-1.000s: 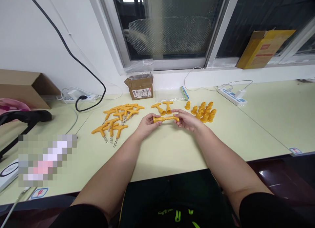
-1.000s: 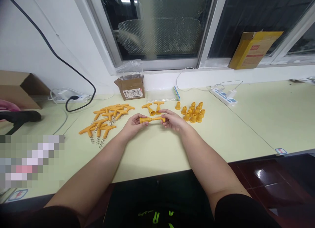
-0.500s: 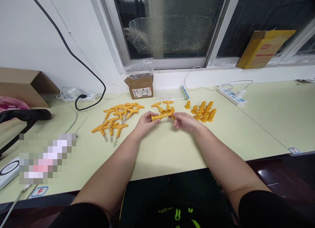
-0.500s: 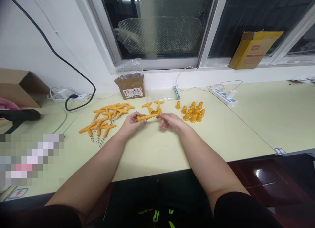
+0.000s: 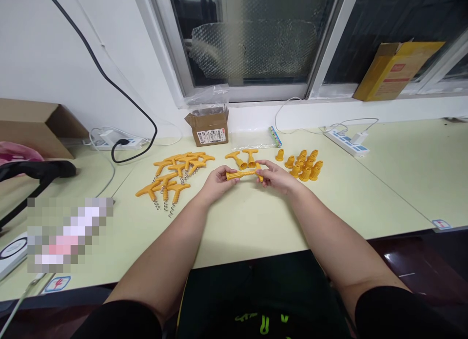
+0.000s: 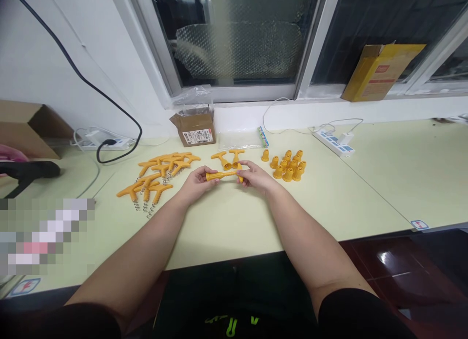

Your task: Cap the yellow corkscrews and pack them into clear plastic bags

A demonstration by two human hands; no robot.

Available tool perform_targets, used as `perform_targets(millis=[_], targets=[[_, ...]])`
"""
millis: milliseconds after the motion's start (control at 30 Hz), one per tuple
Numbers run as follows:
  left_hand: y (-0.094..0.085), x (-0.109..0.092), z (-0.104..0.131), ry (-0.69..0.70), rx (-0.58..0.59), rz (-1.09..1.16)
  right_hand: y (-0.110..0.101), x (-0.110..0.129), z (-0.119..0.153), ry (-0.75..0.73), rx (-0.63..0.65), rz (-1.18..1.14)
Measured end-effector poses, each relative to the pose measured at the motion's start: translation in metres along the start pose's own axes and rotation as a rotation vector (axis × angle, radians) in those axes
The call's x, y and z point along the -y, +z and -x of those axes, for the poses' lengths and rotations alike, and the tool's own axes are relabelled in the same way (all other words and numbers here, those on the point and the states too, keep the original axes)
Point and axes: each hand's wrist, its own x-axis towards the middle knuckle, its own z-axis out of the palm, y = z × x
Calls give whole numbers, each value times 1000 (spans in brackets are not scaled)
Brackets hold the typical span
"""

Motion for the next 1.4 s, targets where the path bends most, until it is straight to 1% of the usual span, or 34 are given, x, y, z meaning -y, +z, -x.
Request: perform_targets(millis=[100, 167, 267, 333, 400, 467, 533, 567, 600, 700, 733, 800, 900, 1000, 1067, 1133, 1200, 1267, 1400], targets=[[0, 2, 0, 8, 29, -40, -1, 2, 1, 34, -4, 14], [0, 3, 0, 40, 31, -55, 0, 3, 1, 86, -13, -39], [-1, 2, -1, 64, 6, -63, 2, 5, 0, 137, -9, -168], [-1, 1, -1, 53, -30, -43, 2, 5, 0, 120, 43, -222], [-2, 0, 0, 31, -48, -20, 1, 4, 0, 67, 74, -178], [-2, 0, 0, 10, -32, -11, -1, 1, -1, 1, 56, -35], [-2, 0, 1, 2, 4, -15, -2, -1, -2, -26, 23, 103], [-1, 1, 1, 7, 20, -25, -2, -1, -2, -6, 18, 136], [-1, 1, 2, 18, 32, -43, -2, -1, -2, 43, 22, 134], [1, 0, 2, 89, 33, -115, 1, 1, -2, 290, 36, -2], [2, 0, 2, 109, 26, -128, 2, 1, -2, 350, 35, -48], [2, -1, 2, 119, 21, -126, 6, 2, -2, 380, 6, -79], [1, -3, 1, 91, 11, -80, 8, 4, -3, 303, -55, -76], [0, -4, 1, 70, -30, -39, 4, 7, -1, 187, -73, -169], [-1, -5, 2, 44, -45, -21, 0, 8, 1, 74, -45, -200], [0, -6, 2, 20, -44, -9, -3, 7, 2, -36, 15, -149], [0, -7, 3, 8, -35, 5, -5, 4, 1, -104, 50, -67], [1, -7, 4, -4, -16, 14, -5, 0, -1, -106, 28, 9], [2, -5, 4, -15, 27, 7, 0, -4, -5, 37, -90, 61]])
